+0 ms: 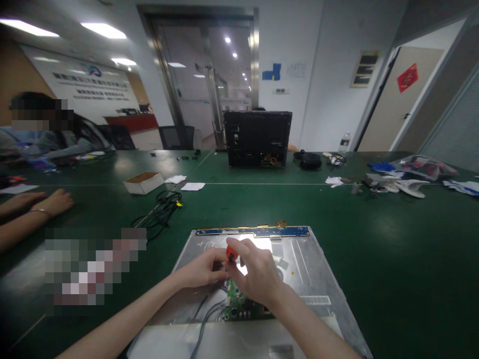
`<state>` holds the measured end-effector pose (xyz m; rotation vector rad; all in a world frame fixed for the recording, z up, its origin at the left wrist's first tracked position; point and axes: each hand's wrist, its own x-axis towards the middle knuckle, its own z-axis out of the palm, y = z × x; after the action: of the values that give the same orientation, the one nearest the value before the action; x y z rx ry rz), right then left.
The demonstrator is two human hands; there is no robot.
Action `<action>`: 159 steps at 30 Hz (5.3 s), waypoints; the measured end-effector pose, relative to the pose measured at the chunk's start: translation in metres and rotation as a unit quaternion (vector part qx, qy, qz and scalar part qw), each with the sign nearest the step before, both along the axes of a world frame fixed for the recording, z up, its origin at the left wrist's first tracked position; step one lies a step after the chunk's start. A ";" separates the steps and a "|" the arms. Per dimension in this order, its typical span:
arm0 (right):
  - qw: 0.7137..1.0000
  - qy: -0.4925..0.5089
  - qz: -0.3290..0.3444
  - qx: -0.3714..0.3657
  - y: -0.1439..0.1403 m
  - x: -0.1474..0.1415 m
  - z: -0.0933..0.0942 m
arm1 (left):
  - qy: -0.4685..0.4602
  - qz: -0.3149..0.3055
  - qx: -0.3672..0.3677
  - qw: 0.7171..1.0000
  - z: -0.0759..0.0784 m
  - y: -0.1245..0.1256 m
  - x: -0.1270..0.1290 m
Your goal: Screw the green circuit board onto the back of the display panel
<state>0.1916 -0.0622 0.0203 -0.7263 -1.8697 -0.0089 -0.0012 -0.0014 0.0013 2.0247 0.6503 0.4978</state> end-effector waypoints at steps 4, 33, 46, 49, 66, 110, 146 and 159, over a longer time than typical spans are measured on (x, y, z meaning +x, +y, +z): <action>1.000 0.000 0.008 0.000 -0.002 -0.001 0.003 | 0.011 -0.007 0.009 1.000 -0.003 0.001 -0.001; 0.999 0.020 0.030 -0.033 -0.003 -0.004 0.002 | 0.010 -0.010 0.010 1.000 -0.003 0.001 0.000; 1.000 0.023 -0.001 -0.015 -0.002 -0.005 0.001 | 0.012 -0.015 -0.014 1.000 -0.006 0.003 -0.001; 1.000 0.021 -0.001 -0.012 -0.001 -0.005 0.001 | 0.011 -0.020 -0.009 1.000 -0.005 0.003 -0.001; 0.999 0.011 0.019 -0.030 0.000 -0.002 -0.003 | 0.027 -0.017 0.017 0.999 -0.003 0.003 -0.001; 1.000 0.002 -0.004 -0.028 0.001 -0.002 -0.005 | 0.015 -0.009 0.008 1.000 -0.002 0.001 -0.001; 0.888 -0.371 -0.133 -0.235 0.002 -0.011 0.108 | 0.024 0.032 -0.019 0.999 -0.005 0.000 0.000; 0.895 -0.354 -0.111 -0.246 0.011 0.002 0.102 | 0.009 0.009 0.020 1.000 0.001 -0.003 0.000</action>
<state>0.1939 -0.0512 0.1224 -1.4310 -2.5054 0.0638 -0.0013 -0.0040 0.0024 2.0639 0.6755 0.5068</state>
